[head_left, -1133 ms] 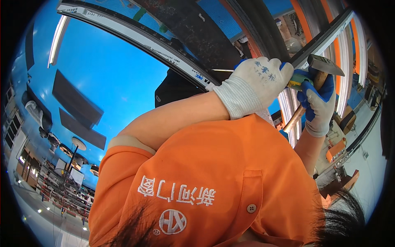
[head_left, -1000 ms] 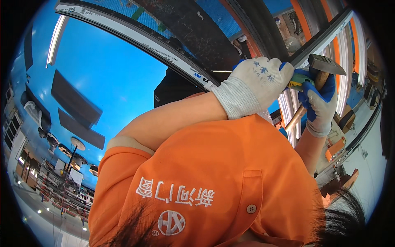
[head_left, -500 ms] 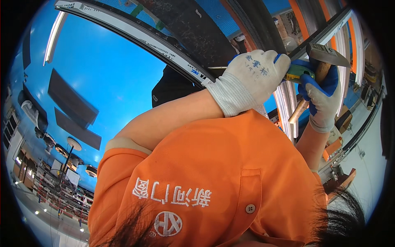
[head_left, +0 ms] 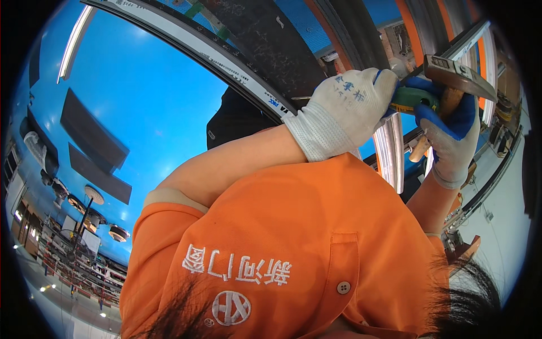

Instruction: The recorder is assembling components of a window frame using a hammer and specialized tools.

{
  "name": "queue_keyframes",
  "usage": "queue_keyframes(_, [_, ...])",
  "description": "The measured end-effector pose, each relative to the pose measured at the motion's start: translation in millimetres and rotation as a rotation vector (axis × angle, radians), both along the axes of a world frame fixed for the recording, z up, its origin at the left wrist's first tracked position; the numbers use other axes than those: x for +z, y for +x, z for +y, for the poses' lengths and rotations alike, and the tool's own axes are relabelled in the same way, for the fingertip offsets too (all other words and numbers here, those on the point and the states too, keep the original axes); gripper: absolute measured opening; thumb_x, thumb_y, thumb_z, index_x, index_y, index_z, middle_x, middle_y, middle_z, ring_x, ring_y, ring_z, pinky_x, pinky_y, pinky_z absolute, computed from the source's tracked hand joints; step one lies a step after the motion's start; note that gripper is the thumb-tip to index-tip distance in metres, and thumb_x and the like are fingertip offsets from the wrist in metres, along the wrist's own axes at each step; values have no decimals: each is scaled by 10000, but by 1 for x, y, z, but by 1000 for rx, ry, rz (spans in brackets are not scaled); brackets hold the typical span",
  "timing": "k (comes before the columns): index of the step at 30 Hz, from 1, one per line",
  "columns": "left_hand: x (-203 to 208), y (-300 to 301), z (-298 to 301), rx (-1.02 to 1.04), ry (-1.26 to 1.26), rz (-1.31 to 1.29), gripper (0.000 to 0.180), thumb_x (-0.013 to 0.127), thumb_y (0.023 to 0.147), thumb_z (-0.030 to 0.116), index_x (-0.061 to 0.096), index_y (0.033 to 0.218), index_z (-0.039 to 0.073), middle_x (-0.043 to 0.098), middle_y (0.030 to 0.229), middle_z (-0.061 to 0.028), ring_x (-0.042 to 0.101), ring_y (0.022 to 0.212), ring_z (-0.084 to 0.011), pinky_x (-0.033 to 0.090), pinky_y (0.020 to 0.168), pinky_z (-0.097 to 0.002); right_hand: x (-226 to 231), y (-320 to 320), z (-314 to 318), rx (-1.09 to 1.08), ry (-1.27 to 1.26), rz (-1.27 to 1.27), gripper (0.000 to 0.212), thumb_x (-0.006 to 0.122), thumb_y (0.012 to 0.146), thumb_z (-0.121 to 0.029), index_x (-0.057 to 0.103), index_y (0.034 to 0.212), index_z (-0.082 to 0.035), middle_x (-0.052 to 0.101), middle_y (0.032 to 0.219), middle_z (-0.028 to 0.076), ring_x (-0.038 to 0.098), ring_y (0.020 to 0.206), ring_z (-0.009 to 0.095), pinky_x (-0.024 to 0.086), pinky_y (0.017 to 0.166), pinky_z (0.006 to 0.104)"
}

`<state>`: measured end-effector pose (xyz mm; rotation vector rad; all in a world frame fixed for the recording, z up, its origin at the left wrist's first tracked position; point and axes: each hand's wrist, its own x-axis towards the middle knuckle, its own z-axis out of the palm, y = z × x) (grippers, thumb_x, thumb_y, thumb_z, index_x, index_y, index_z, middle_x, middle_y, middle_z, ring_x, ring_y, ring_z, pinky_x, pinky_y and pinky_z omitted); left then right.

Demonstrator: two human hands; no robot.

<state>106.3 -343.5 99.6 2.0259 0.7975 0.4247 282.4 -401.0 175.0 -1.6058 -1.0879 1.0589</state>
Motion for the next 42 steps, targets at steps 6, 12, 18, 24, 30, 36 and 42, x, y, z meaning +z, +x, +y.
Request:
queue_keyframes(6, [-1,-4,3,-10,43,-3,424,760,828,265,554,1119,35,674,955,-133,692,772,-286,571,697,-298,2,-1,0,30,-3,-75,627,798,707,79,521,1261,-19,690,1086,222,711,972,325,577,898,428])
queue_keyframes(12, [-4,-5,2,21,34,-46,410,754,836,268,559,1114,38,666,947,-134,684,759,-282,565,687,-296,3,-2,2,26,-29,-114,653,823,706,46,504,1271,-29,686,1099,216,709,982,326,574,902,435])
queue_keyframes(18, [-5,-8,2,54,21,-84,409,757,835,277,564,1109,42,663,950,-133,679,757,-283,563,685,-302,2,-3,6,47,-24,-93,675,832,708,28,488,1286,-33,680,1120,211,708,989,322,570,907,432])
queue_keyframes(24, [-5,-8,4,62,-7,-84,414,763,829,282,563,1106,48,664,948,-128,678,756,-287,562,684,-310,1,-3,11,57,-21,-112,678,830,710,31,481,1288,-35,674,1137,208,707,994,318,567,914,428])
queue_keyframes(30, [-5,-8,5,73,-16,-97,401,770,818,275,560,1080,55,670,925,-112,679,739,-289,560,677,-308,2,-6,9,11,-64,-142,716,845,686,39,478,1296,-37,672,1137,206,709,982,308,561,923,428])
queue_keyframes(36, [6,-8,13,-1,-7,6,383,767,818,272,556,1056,58,683,887,-95,686,711,-294,560,663,-308,-3,-2,3,71,-10,-294,533,789,801,-53,510,1254,-31,680,1104,188,716,944,284,586,880,377])
queue_keyframes(42, [-7,-3,10,-20,-13,-17,376,768,817,261,549,1041,52,693,853,-107,701,700,-291,568,665,-306,28,29,-21,-241,-84,-305,293,489,1003,-182,570,1227,-10,681,1010,132,658,782,191,507,698,224])
